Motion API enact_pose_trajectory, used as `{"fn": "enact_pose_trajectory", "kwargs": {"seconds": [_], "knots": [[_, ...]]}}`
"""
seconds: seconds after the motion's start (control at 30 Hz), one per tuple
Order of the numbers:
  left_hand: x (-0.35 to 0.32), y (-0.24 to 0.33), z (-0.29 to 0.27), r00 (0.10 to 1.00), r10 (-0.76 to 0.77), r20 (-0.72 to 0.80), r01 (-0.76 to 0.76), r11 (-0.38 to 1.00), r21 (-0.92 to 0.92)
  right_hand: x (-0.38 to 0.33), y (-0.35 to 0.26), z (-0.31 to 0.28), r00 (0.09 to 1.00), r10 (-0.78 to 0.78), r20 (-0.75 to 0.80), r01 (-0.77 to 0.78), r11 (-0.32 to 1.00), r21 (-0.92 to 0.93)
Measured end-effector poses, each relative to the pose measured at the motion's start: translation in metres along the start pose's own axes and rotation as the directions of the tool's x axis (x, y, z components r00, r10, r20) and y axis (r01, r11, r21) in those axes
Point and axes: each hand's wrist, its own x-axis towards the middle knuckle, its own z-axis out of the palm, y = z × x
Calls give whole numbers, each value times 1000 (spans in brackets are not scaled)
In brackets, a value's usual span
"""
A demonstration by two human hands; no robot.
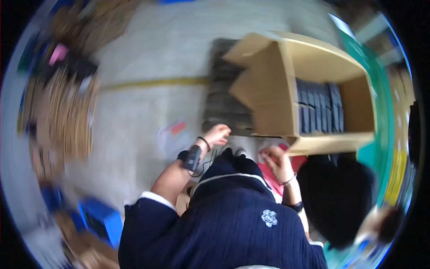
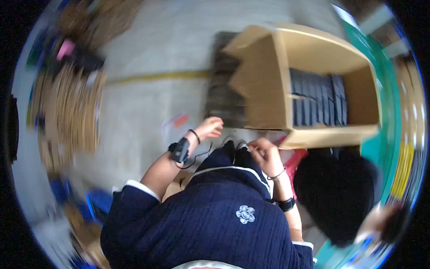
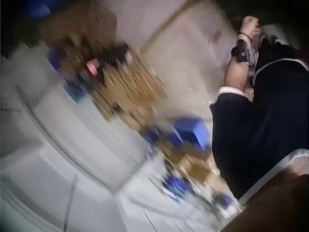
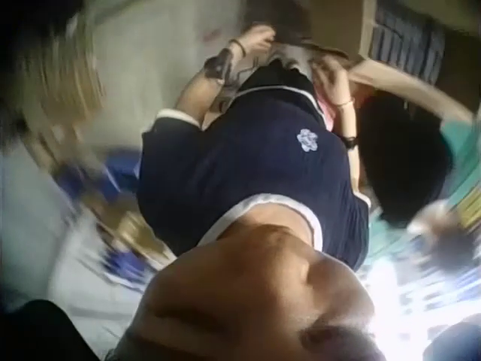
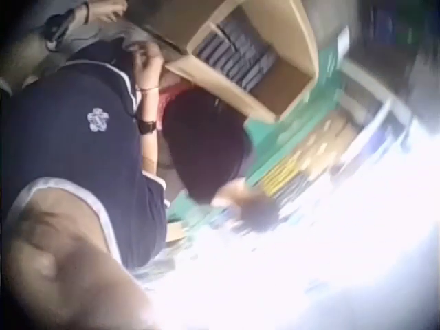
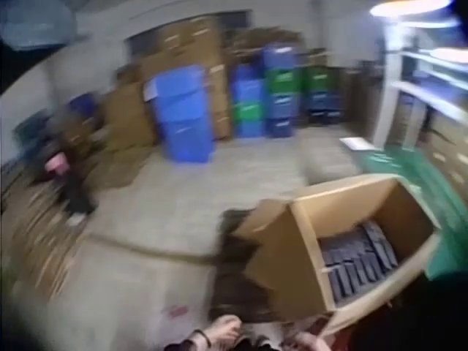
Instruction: Assembling small electronic components and packing them into cardboard boxes.
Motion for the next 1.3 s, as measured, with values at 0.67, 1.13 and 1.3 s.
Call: {"fn": "enact_pose_trajectory", "kwargs": {"seconds": [0.67, 1.13, 1.3], "knots": [[-203, -387, -32, 872, -244, -424, 172, 965, -200, 191, 183, 407, 428, 463, 776, 461, 626, -629], [-154, -360, -41, 348, -483, -803, -212, 794, -569, 397, 269, 695, 440, 254, 861, 806, 311, -504], [-99, -414, -65, 183, -511, -840, -48, 849, -527, 419, 343, 830, 302, 426, 853, 900, 166, -402]]}}
